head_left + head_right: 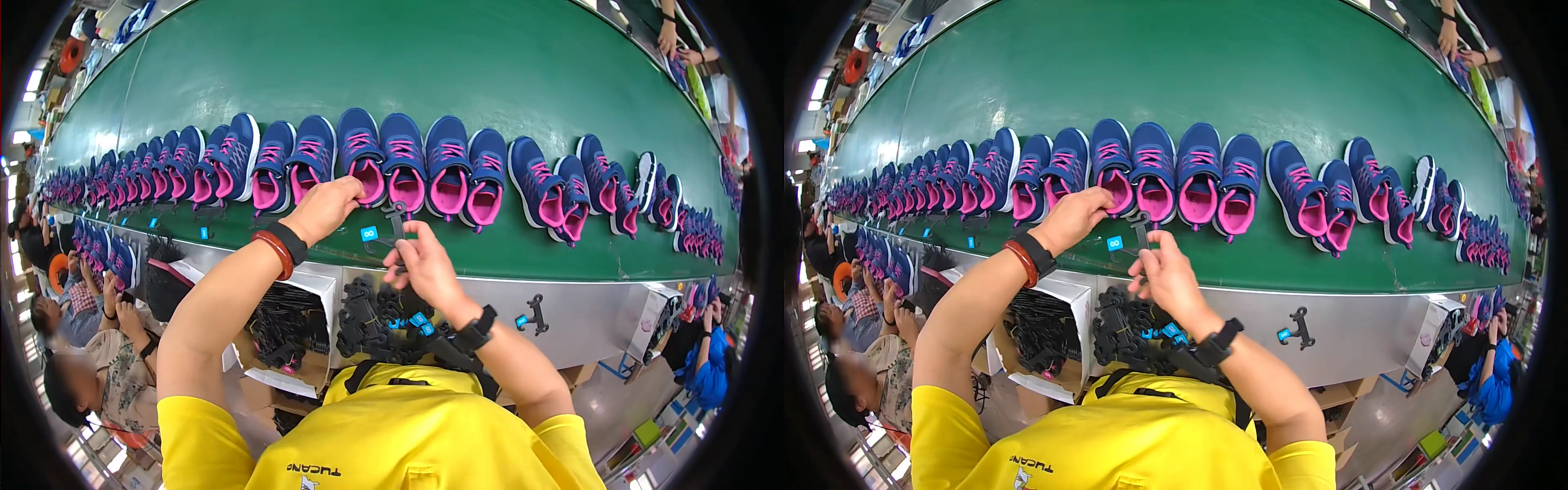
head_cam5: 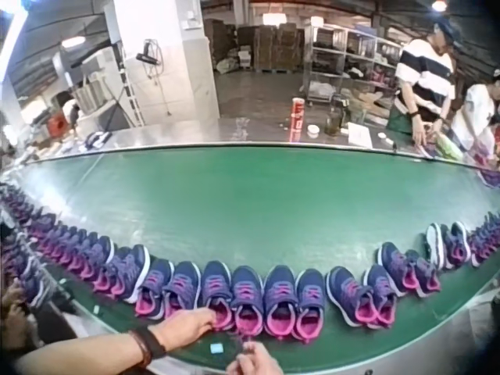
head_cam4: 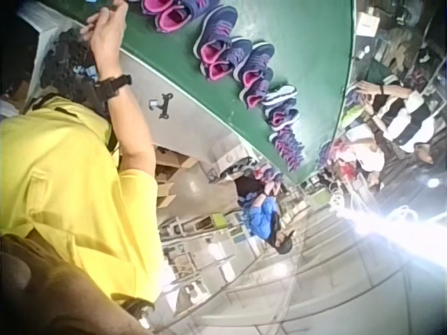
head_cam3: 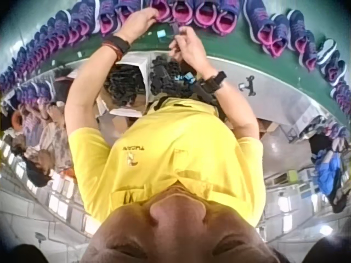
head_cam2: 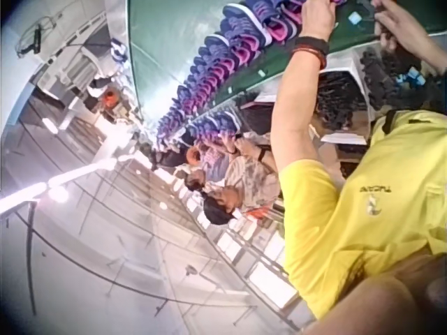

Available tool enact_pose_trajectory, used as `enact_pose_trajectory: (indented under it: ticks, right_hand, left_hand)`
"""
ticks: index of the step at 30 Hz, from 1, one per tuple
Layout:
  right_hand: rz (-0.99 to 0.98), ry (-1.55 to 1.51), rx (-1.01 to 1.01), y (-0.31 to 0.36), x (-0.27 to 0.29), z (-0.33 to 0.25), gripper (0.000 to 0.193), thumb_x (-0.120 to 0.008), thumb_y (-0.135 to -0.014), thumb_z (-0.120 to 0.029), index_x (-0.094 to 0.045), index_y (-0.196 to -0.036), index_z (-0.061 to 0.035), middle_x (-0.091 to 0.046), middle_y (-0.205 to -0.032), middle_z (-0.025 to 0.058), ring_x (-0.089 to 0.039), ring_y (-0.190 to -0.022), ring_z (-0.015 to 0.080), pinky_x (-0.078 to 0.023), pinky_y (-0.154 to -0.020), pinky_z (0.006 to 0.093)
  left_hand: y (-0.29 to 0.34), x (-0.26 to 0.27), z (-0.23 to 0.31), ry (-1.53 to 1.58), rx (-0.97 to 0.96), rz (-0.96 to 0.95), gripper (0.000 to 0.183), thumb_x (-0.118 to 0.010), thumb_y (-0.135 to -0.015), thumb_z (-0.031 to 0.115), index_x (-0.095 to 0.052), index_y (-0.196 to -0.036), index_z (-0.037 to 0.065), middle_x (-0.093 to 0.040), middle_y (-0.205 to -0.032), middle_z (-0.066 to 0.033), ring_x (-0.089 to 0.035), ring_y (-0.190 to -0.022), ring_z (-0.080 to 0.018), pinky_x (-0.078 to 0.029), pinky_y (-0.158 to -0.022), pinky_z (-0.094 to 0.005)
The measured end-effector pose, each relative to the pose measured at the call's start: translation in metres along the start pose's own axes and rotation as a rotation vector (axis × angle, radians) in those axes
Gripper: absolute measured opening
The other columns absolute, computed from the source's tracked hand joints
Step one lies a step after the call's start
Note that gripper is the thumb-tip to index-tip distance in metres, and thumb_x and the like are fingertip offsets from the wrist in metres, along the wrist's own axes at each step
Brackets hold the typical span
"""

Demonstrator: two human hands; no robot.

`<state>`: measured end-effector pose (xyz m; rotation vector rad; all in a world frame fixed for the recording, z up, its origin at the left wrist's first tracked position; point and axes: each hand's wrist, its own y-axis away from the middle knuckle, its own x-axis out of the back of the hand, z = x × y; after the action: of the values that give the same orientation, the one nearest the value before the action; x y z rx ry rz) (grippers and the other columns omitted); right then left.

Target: The person attaches small blue tags to a series of blue and pink sneakers moving along a green conveyor belt. They pick up the tags from a nearby box and clip them onto the shoes one by one.

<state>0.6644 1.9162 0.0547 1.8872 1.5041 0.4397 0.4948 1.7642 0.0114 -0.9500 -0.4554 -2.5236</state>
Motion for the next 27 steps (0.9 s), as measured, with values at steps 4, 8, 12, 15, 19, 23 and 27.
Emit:
enact_pose_trajectory:
  ticks: [4,8,12,15,19,23,27]
  right_hand:
    - [0.052,-0.052,0.005,-0.014,-0.025,0.009,0.022,-0.041,-0.099,-0.01,-0.04,-0.118,0.0012,-0.063,-0.078,0.0107,-0.065,-0.059,0.0167,-0.053,-0.049,0.0274]
    - [0.005,-0.102,-0.054,-0.021,-0.032,0.016,0.019,-0.039,-0.1,-0.01,-0.043,-0.115,0.0013,-0.062,-0.077,0.0107,-0.065,-0.06,0.0173,-0.054,-0.05,0.0274]
    - [-0.063,-0.104,-0.154,-0.021,-0.036,0.009,0.02,-0.039,-0.101,-0.012,-0.044,-0.115,0.0013,-0.062,-0.077,0.0104,-0.065,-0.059,0.0174,-0.054,-0.049,0.027]
    - [-0.071,-0.079,-0.158,-0.021,-0.034,0.003,0.022,-0.039,-0.101,-0.013,-0.043,-0.117,0.0009,-0.062,-0.076,0.0105,-0.065,-0.057,0.0172,-0.053,-0.048,0.0267]
    - [-0.051,-0.112,-0.153,-0.022,-0.041,0.01,0.023,-0.04,-0.101,-0.013,-0.044,-0.119,0.0002,-0.061,-0.076,0.0103,-0.063,-0.053,0.0173,-0.052,-0.046,0.0268]
    - [-0.217,0.329,-0.03,-0.026,-0.042,-0.007,0.028,-0.045,-0.099,-0.015,-0.045,-0.121,0.0013,-0.062,-0.07,0.0071,-0.055,-0.046,0.0138,-0.045,-0.044,0.029]
    - [-0.302,0.26,-0.073,-0.035,-0.018,-0.015,0.028,-0.046,-0.098,-0.016,-0.049,-0.119,0.0013,-0.063,-0.07,0.008,-0.056,-0.054,0.0142,-0.046,-0.052,0.0296]
  left_hand:
    - [-0.001,0.003,0.001,0.004,0.021,-0.02,0.019,-0.064,-0.078,0.001,-0.059,-0.097,0.001,-0.063,-0.099,-0.0127,-0.062,-0.092,-0.0341,-0.052,-0.078,-0.0389]
    - [-0.002,0.007,-0.005,-0.074,-0.022,-0.07,0.017,-0.064,-0.079,0.005,-0.06,-0.096,0.003,-0.063,-0.097,-0.011,-0.063,-0.089,-0.0325,-0.053,-0.075,-0.0393]
    - [-0.005,0.009,-0.011,-0.102,-0.051,-0.103,0.016,-0.064,-0.08,0.008,-0.06,-0.096,0.003,-0.062,-0.095,-0.0102,-0.063,-0.087,-0.0321,-0.053,-0.073,-0.0396]
    - [-0.005,0.013,-0.013,-0.109,-0.055,-0.116,0.016,-0.064,-0.08,0.008,-0.06,-0.095,0.003,-0.062,-0.095,-0.01,-0.063,-0.086,-0.0323,-0.052,-0.072,-0.04]
    - [-0.005,0.016,-0.012,-0.126,-0.051,-0.13,0.016,-0.064,-0.08,0.009,-0.059,-0.095,0.004,-0.063,-0.093,-0.0104,-0.064,-0.086,-0.0324,-0.052,-0.071,-0.0407]
    - [-0.004,0.018,-0.01,-0.194,-0.06,-0.15,0.017,-0.062,-0.081,0.008,-0.059,-0.097,0.005,-0.062,-0.095,-0.0108,-0.064,-0.085,-0.0327,-0.052,-0.071,-0.0407]
    - [-0.003,0.025,-0.003,-0.279,-0.221,-0.175,0.042,-0.062,-0.078,0.006,-0.055,-0.118,0.012,-0.057,-0.112,-0.012,-0.065,-0.084,-0.0308,-0.054,-0.071,-0.0402]
